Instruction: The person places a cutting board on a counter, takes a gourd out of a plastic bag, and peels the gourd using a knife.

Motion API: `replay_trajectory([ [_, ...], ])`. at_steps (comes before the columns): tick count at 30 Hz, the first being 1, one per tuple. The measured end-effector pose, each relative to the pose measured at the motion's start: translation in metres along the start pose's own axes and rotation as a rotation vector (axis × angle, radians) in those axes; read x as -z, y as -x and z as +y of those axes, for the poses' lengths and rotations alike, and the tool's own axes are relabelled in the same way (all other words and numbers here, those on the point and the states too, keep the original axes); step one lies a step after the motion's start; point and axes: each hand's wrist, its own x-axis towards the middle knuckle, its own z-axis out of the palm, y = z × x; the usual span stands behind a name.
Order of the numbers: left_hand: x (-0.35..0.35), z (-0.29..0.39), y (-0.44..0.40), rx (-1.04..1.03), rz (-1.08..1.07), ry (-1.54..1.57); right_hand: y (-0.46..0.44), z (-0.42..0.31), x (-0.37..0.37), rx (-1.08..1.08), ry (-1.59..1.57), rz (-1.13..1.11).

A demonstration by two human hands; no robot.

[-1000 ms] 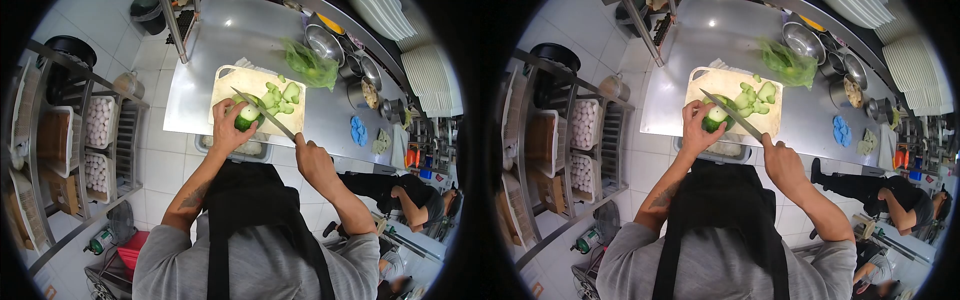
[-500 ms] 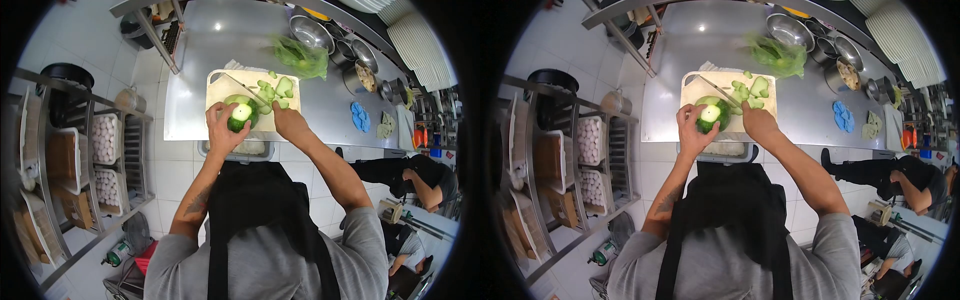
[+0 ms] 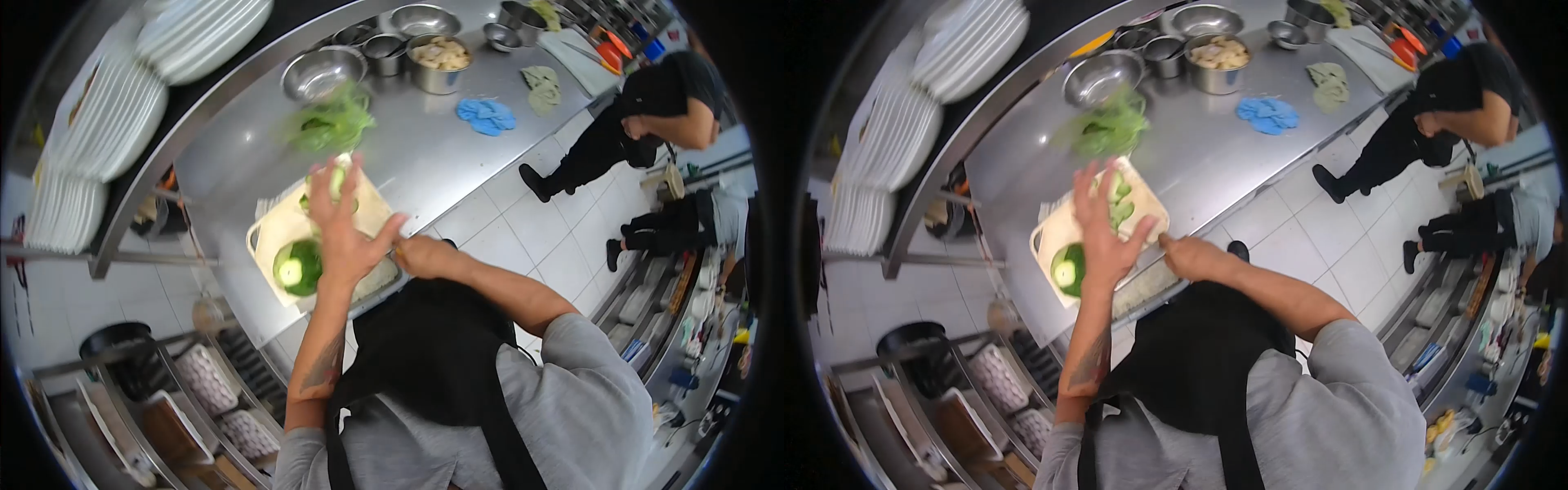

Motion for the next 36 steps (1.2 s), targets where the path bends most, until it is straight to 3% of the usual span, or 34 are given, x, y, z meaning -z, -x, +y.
replay_trajectory([
  [4, -0.117, 0.051, -0.092, -0.266, -0.257, -0.081, 0.014, 0.024, 0.006, 0.085, -0.007, -0.012],
  [8, -0.271, 0.052, -0.159, -0.351, -0.560, -0.186, 0.036, 0.065, 0.022, 0.173, -0.006, -0.048],
  [12, -0.381, 0.017, -0.201, -0.282, -0.559, -0.404, 0.064, 0.109, 0.043, 0.172, -0.046, -0.061],
  [14, -0.403, -0.001, -0.210, -0.007, -0.676, -0.272, 0.069, 0.130, 0.054, 0.141, -0.072, -0.118],
  [17, -0.398, -0.005, -0.222, 0.139, -0.655, -0.154, 0.074, 0.156, 0.057, 0.175, -0.117, -0.113],
  [21, -0.316, 0.036, -0.247, 0.333, -0.625, -0.177, 0.061, 0.176, 0.060, 0.266, -0.107, -0.145],
  [24, -0.265, 0.032, -0.250, 0.275, -0.640, -0.182, 0.050, 0.168, 0.077, 0.340, -0.099, -0.177],
  [26, -0.247, 0.030, -0.246, 0.089, -0.354, -0.529, 0.043, 0.162, 0.084, 0.356, -0.091, -0.202],
  [30, -0.249, 0.016, -0.230, 0.120, -0.411, -0.488, 0.032, 0.158, 0.084, 0.399, -0.063, -0.282],
  [32, -0.270, 0.018, -0.212, 0.332, -0.636, -0.618, 0.033, 0.158, 0.081, 0.406, -0.061, -0.295],
  [33, -0.286, 0.016, -0.208, 0.316, -0.653, -0.612, 0.036, 0.160, 0.077, 0.404, -0.078, -0.288],
  [35, -0.332, 0.021, -0.206, -0.027, -0.299, -0.562, 0.043, 0.168, 0.082, 0.383, -0.110, -0.287],
  [36, -0.360, 0.038, -0.215, -0.096, -0.344, -0.378, 0.045, 0.168, 0.084, 0.357, -0.117, -0.281],
])
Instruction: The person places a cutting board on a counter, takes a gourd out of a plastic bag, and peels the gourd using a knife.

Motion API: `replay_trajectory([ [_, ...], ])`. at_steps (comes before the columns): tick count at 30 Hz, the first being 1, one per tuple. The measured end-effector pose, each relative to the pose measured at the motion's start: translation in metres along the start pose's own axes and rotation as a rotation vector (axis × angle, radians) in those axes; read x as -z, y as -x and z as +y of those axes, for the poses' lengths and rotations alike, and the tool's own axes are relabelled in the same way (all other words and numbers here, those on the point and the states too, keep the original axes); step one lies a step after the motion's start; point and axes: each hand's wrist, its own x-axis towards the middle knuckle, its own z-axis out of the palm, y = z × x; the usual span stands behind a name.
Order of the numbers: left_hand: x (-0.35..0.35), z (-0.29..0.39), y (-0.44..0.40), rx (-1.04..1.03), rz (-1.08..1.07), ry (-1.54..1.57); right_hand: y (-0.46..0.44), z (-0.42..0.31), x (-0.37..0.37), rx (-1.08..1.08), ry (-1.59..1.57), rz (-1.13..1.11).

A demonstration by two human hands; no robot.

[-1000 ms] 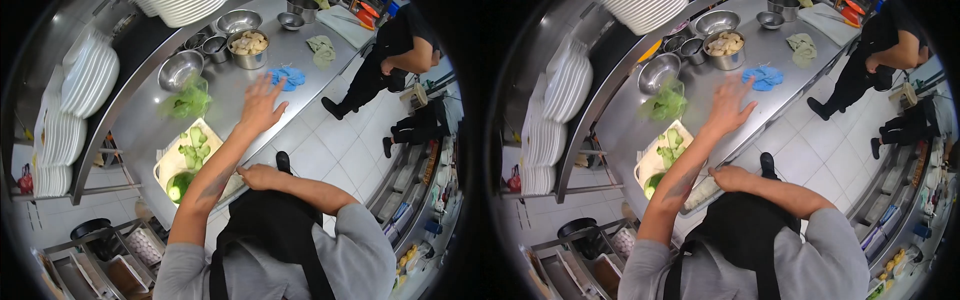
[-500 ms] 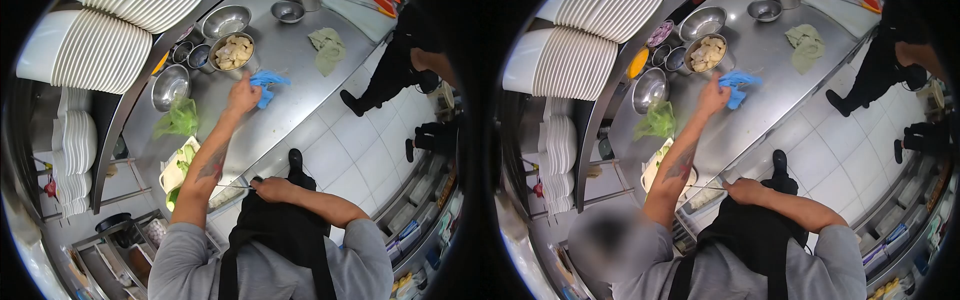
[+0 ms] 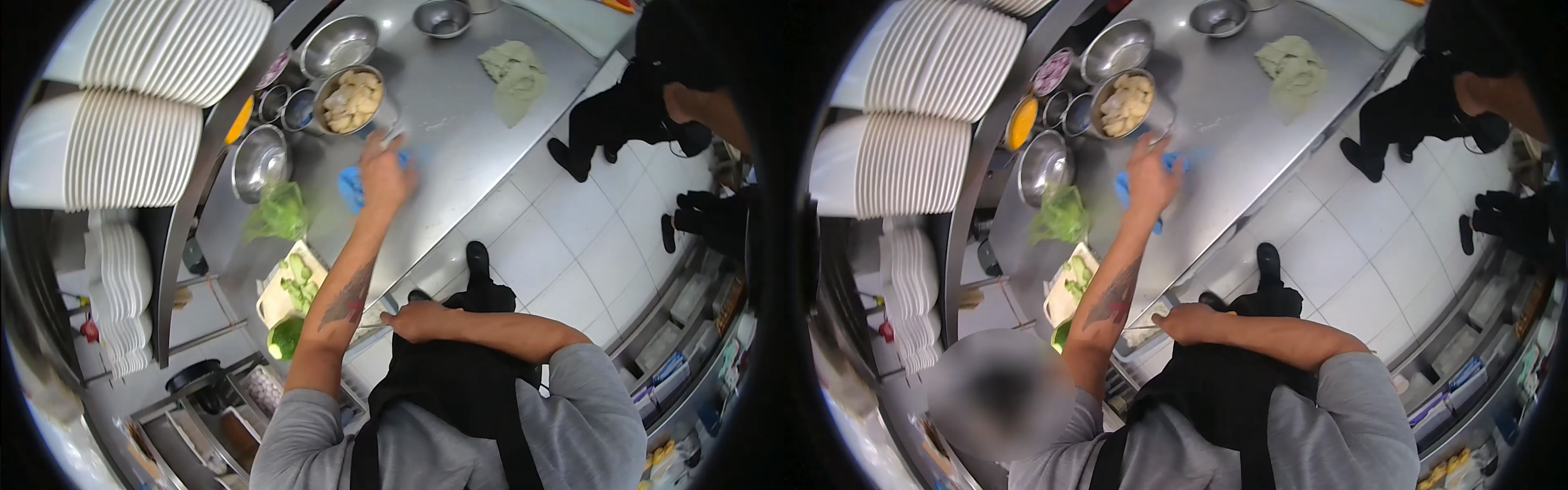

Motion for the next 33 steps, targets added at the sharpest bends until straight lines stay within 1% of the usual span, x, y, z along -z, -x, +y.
replay_trajectory([
  [1, -0.014, 0.030, -0.028, -0.097, -0.014, 0.165, 0.000, 0.000, 0.001, -0.005, -0.010, 0.000],
  [2, -0.027, 0.065, -0.056, -0.189, -0.072, 0.256, 0.001, 0.001, 0.000, -0.003, -0.016, -0.005],
  [3, -0.040, 0.101, -0.081, -0.222, -0.128, 0.259, 0.005, -0.001, 0.002, 0.014, 0.007, 0.024],
  [4, -0.050, 0.136, -0.107, -0.251, -0.127, 0.257, 0.012, -0.005, 0.005, 0.010, 0.007, 0.026],
  [5, -0.088, 0.158, -0.137, -0.269, -0.053, 0.234, 0.020, -0.010, 0.008, 0.027, 0.025, 0.056],
  [6, -0.122, 0.169, -0.161, -0.289, 0.021, 0.215, 0.025, -0.010, 0.006, 0.040, 0.043, 0.088],
  [7, -0.139, 0.172, -0.175, -0.300, 0.029, 0.224, 0.022, 0.000, -0.018, 0.078, 0.022, 0.204],
  [8, -0.147, 0.175, -0.186, -0.334, 0.111, 0.129, 0.037, -0.011, -0.005, 0.022, 0.023, 0.192],
  [10, -0.169, 0.177, -0.202, -0.356, 0.211, 0.026, 0.037, -0.001, -0.035, 0.056, 0.048, 0.385],
  [11, -0.179, 0.173, -0.201, -0.377, 0.029, 0.042, 0.034, 0.010, -0.042, 0.062, 0.061, 0.379],
  [12, -0.184, 0.148, -0.190, -0.358, -0.165, 0.041, 0.029, 0.003, -0.037, 0.010, 0.008, 0.322],
  [13, -0.175, 0.147, -0.177, -0.487, -0.123, 0.155, 0.033, 0.006, -0.028, -0.029, -0.035, 0.270],
  [14, -0.182, 0.150, -0.151, -0.418, -0.212, 0.263, 0.033, 0.005, -0.027, 0.023, -0.025, 0.243],
  [15, -0.167, 0.113, -0.128, -0.394, -0.210, 0.284, 0.015, -0.002, -0.026, 0.144, -0.015, 0.371],
  [16, -0.145, 0.128, -0.108, -0.348, -0.256, 0.336, 0.017, -0.005, -0.023, 0.199, -0.083, 0.472],
  [17, -0.118, 0.139, -0.093, -0.068, -0.380, 0.548, 0.019, -0.009, -0.018, 0.260, -0.145, 0.570],
  [18, -0.082, 0.087, -0.074, 0.041, -0.217, 0.552, 0.005, -0.031, -0.014, 0.329, -0.176, 0.572],
  [19, -0.069, 0.082, -0.057, 0.048, -0.232, 0.545, -0.013, -0.052, -0.005, 0.398, -0.206, 0.571],
  [20, -0.054, 0.087, -0.049, 0.093, -0.219, 0.588, -0.007, -0.039, -0.009, 0.423, -0.208, 0.532],
  [21, -0.027, 0.069, -0.046, 0.188, -0.173, 0.616, -0.011, -0.016, -0.009, 0.296, -0.066, 0.231],
  [22, 0.002, 0.062, -0.034, 0.225, -0.147, 0.699, -0.013, -0.006, -0.014, 0.097, 0.098, -0.025],
  [23, 0.039, 0.043, -0.014, 0.234, -0.125, 0.706, -0.021, -0.014, -0.019, 0.098, 0.117, -0.042],
  [25, 0.111, 0.006, 0.036, 0.196, 0.203, 0.906, -0.030, -0.041, -0.024, 0.090, 0.111, 0.147],
  [26, 0.143, -0.013, 0.062, 0.182, 0.322, 0.988, -0.033, -0.054, -0.023, 0.091, 0.122, 0.133],
  [27, 0.181, -0.039, 0.095, 0.154, 0.444, 1.074, -0.043, -0.071, -0.023, -0.007, 0.123, 0.090],
  [28, 0.220, -0.060, 0.133, 0.198, 0.516, 1.055, -0.046, -0.078, -0.023, -0.108, 0.117, 0.049],
  [29, 0.245, -0.088, 0.172, 0.248, 0.588, 1.029, -0.049, -0.082, -0.028, -0.122, 0.094, 0.080],
  [30, 0.268, -0.128, 0.227, 0.329, 0.693, 0.939, -0.058, -0.095, -0.040, -0.131, 0.107, 0.071],
  [31, 0.294, -0.141, 0.267, 0.434, 0.765, 0.790, -0.054, -0.096, -0.037, -0.212, 0.084, 0.085],
  [32, 0.317, -0.175, 0.317, 0.507, 0.772, 0.699, -0.057, -0.108, -0.041, -0.305, 0.066, 0.100],
  [33, 0.323, -0.218, 0.368, 0.560, 0.904, 0.731, -0.065, -0.127, -0.047, -0.346, 0.050, 0.130],
])
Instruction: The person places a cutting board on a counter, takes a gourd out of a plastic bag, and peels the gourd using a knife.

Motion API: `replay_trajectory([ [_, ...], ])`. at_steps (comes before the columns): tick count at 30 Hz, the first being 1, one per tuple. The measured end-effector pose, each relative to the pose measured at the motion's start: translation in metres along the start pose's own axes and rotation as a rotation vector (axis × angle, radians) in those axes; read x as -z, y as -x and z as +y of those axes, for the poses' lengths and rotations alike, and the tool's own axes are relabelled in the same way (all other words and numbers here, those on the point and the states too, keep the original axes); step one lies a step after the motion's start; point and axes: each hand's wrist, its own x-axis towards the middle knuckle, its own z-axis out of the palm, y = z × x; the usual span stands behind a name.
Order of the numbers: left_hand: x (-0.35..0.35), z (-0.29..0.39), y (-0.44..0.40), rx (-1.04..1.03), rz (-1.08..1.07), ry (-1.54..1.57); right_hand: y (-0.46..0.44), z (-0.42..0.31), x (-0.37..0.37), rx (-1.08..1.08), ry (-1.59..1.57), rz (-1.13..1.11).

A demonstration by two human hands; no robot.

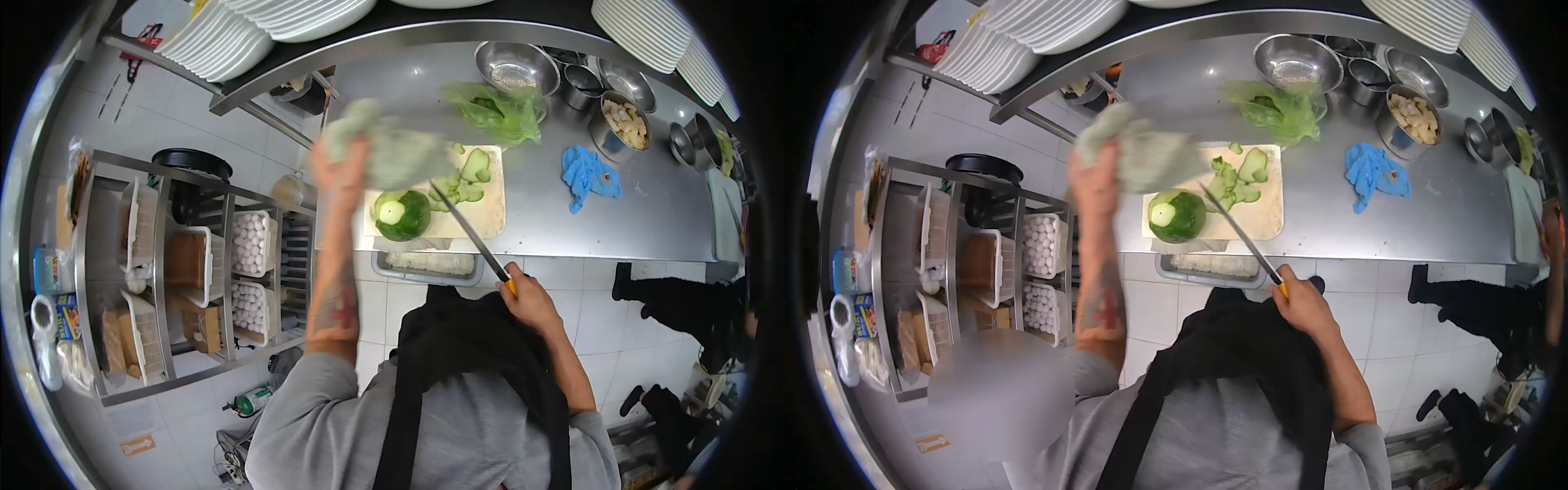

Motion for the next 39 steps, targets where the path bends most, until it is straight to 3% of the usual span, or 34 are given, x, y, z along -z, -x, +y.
replay_trajectory([
  [1, 0.043, -0.011, 0.003, 0.088, 0.023, 0.046, -0.002, -0.006, -0.006, -0.021, 0.002, 0.001],
  [3, 0.124, -0.096, 0.011, 0.184, 0.050, -0.141, -0.008, -0.014, -0.019, -0.014, -0.017, 0.095],
  [5, 0.161, -0.164, 0.037, 0.280, 0.046, -0.347, -0.019, -0.027, -0.028, 0.007, -0.039, 0.130],
  [6, 0.173, -0.201, 0.048, 0.284, 0.010, -0.342, -0.023, -0.035, -0.032, -0.009, -0.023, 0.140],
  [8, 0.186, -0.254, 0.066, 0.256, -0.246, -0.716, -0.026, -0.052, -0.034, -0.053, -0.011, 0.155],
  [9, 0.175, -0.236, 0.073, 0.258, -0.274, -0.706, -0.024, -0.064, -0.033, -0.058, 0.001, 0.170],
  [11, 0.121, -0.152, 0.077, 0.094, -0.216, -1.269, -0.022, -0.079, -0.032, -0.070, 0.016, 0.190],
  [12, 0.110, -0.139, 0.070, 0.090, -0.228, -1.260, -0.021, -0.084, -0.033, -0.034, 0.042, 0.212],
  [14, 0.099, -0.123, 0.070, -0.085, -0.459, -0.488, -0.019, -0.089, -0.041, 0.003, 0.070, 0.216],
  [19, 0.075, -0.128, 0.085, -0.150, -0.570, -0.441, -0.029, -0.086, -0.059, 0.016, 0.104, 0.217],
  [26, 0.054, -0.162, 0.112, -0.329, -0.296, -0.466, -0.084, -0.093, -0.061, 0.163, 0.324, 0.254],
  [31, 0.045, -0.171, 0.114, -0.348, -0.326, -0.507, -0.026, -0.123, -0.029, 0.144, 0.450, 0.218],
  [39, 0.042, -0.182, 0.114, -0.366, -0.275, -0.411, 0.021, -0.116, -0.052, 0.100, 0.559, 0.203],
])
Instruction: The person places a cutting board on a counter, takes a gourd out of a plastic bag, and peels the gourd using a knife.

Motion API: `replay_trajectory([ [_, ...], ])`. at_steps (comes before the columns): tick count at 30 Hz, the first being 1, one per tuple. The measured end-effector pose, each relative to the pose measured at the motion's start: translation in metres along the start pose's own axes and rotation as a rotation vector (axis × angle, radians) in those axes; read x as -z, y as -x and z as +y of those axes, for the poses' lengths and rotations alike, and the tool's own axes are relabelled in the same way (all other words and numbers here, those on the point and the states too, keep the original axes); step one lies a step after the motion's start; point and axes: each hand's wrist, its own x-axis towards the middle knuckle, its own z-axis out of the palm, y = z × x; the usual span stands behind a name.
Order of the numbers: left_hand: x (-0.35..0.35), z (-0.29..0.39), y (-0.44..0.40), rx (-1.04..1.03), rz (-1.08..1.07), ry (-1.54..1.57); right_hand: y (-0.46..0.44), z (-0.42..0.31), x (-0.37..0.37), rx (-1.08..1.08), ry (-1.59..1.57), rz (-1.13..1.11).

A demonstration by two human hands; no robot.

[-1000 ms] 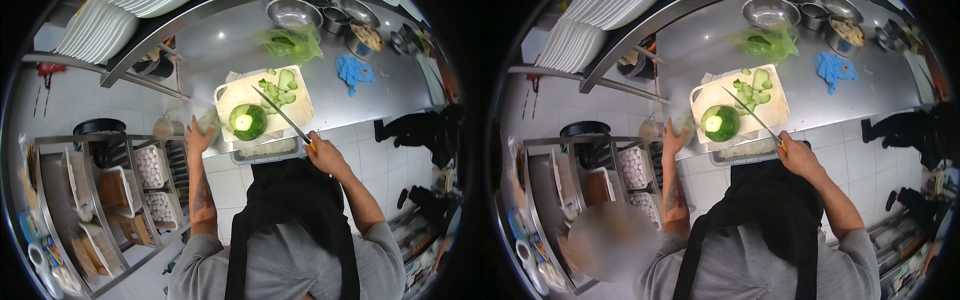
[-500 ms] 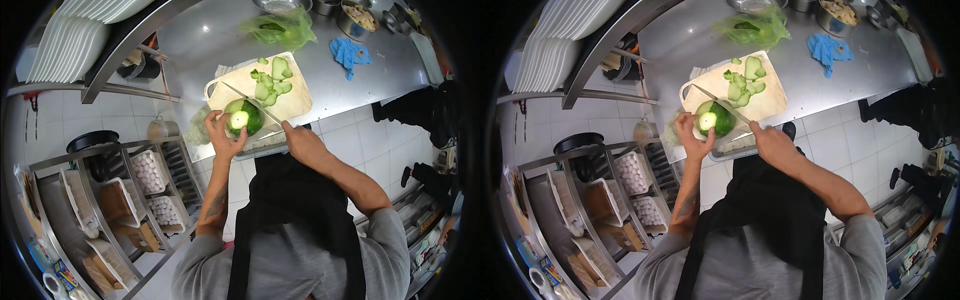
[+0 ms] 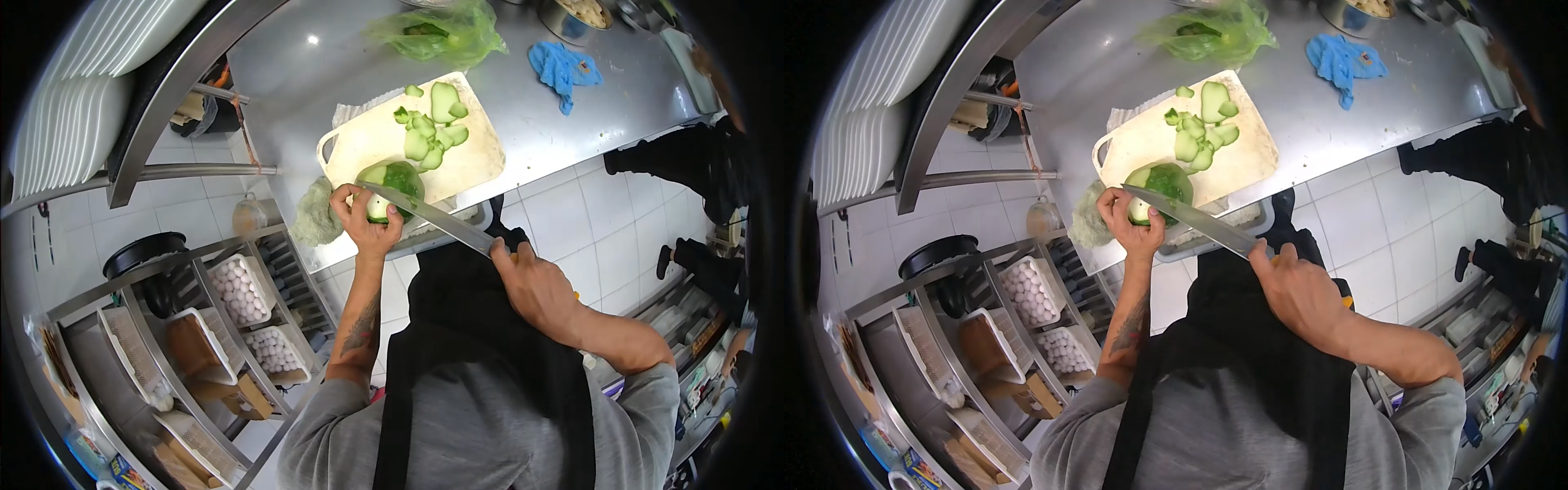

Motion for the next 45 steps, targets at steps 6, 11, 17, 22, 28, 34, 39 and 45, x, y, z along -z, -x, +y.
replay_trajectory([
  [6, -0.001, -0.004, 0.002, -0.013, 0.010, 0.013, 0.004, -0.004, 0.000, -0.022, 0.134, 0.009],
  [11, -0.001, -0.003, 0.002, -0.010, 0.045, 0.038, -0.005, -0.003, 0.002, 0.000, 0.215, 0.033],
  [17, 0.000, 0.000, 0.000, 0.004, 0.045, -0.005, -0.051, -0.013, -0.010, -0.028, 0.180, 0.099],
  [22, -0.004, 0.002, -0.001, 0.078, 0.072, 0.033, -0.078, -0.018, -0.021, -0.022, 0.198, 0.211],
  [28, -0.006, 0.008, -0.001, 0.074, 0.055, -0.035, -0.059, -0.012, -0.012, -0.023, 0.253, 0.154],
  [34, -0.005, 0.011, -0.002, 0.092, 0.050, -0.034, -0.127, 0.016, -0.057, -0.108, 0.188, 0.256],
  [39, 0.007, 0.017, -0.010, 0.084, -0.026, -0.064, -0.102, 0.024, -0.005, -0.043, -0.239, 0.001],
  [45, 0.002, 0.016, -0.021, 0.053, -0.117, -0.120, -0.050, 0.022, 0.019, -0.005, -0.164, -0.056],
])
